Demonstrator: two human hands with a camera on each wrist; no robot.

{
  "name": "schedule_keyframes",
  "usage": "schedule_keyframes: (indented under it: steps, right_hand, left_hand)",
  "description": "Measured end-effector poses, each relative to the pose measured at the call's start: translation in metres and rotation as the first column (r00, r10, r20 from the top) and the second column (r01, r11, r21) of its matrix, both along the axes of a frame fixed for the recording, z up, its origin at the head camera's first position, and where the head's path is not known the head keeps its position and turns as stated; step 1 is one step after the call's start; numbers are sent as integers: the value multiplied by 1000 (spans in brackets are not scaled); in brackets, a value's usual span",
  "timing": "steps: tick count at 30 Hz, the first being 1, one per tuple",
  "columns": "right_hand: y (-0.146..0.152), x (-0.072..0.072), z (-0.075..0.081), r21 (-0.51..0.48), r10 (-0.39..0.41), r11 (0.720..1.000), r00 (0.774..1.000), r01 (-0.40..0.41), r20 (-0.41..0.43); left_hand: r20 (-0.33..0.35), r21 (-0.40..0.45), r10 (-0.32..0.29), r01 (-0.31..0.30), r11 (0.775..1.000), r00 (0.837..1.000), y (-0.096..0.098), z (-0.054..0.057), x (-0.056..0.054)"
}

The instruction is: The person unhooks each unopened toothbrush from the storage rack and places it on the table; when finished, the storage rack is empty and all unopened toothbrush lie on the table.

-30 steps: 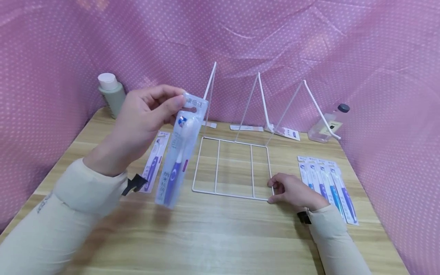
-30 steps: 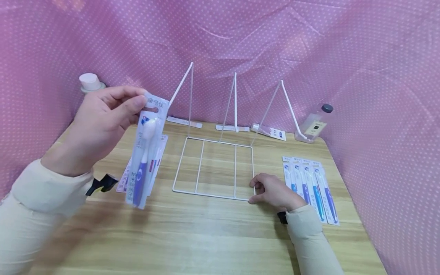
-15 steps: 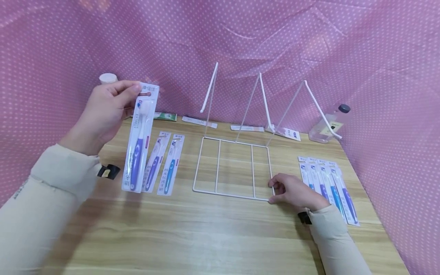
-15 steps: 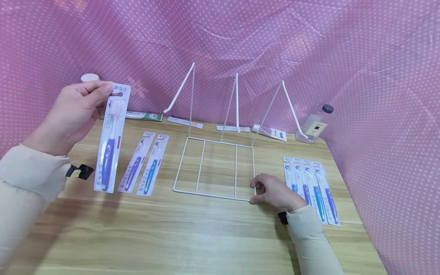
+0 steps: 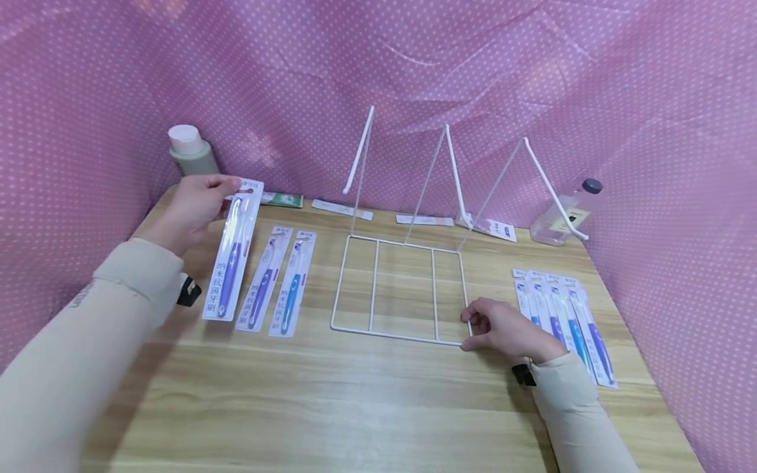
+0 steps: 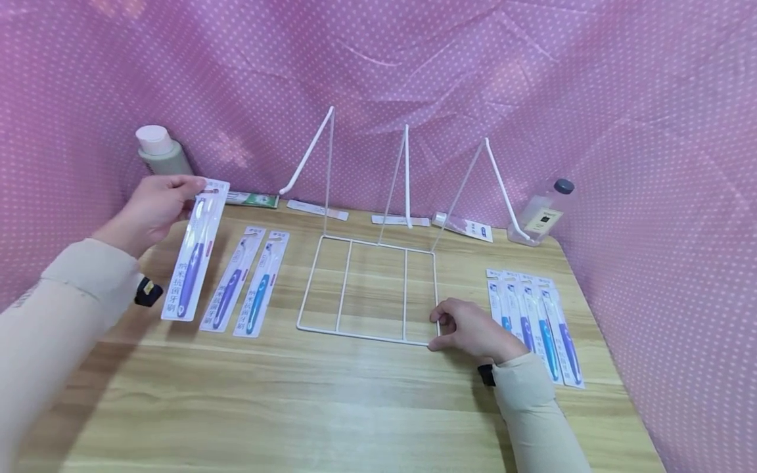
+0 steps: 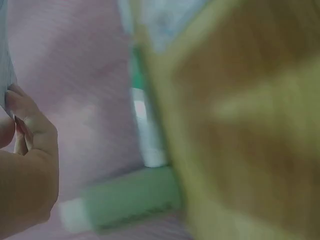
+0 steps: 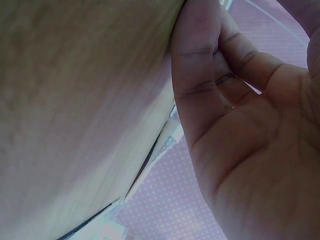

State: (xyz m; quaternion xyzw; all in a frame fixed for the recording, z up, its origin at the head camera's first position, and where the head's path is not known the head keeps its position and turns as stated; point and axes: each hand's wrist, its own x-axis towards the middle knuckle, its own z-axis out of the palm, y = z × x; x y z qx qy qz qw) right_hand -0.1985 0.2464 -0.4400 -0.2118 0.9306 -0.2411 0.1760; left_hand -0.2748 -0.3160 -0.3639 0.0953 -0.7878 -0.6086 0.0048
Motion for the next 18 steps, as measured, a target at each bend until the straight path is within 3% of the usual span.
schedule_keyframes:
  steps: [3,7,11,18]
  right_hand:
    - [1,0,0,4,-9,1000,1000,9,8]
    - [1,0,-1,-8,-7,1000,1000,7,20]
    - [1,1,-1,-8,-14,1000,1000,14,19]
    - [1,-1,0,-1,-10,1000,1000,10,9]
  left_hand:
    - [49,-94,-24,29,995,999,-4,-24,-13]
    - [113,-135,-39,54,989,993,-9,-48,-23]
    - [137,-142,-48,68,988,989,-9,-59,-29]
    - [197,-178,-48,84,980,979,-6,-68,-35]
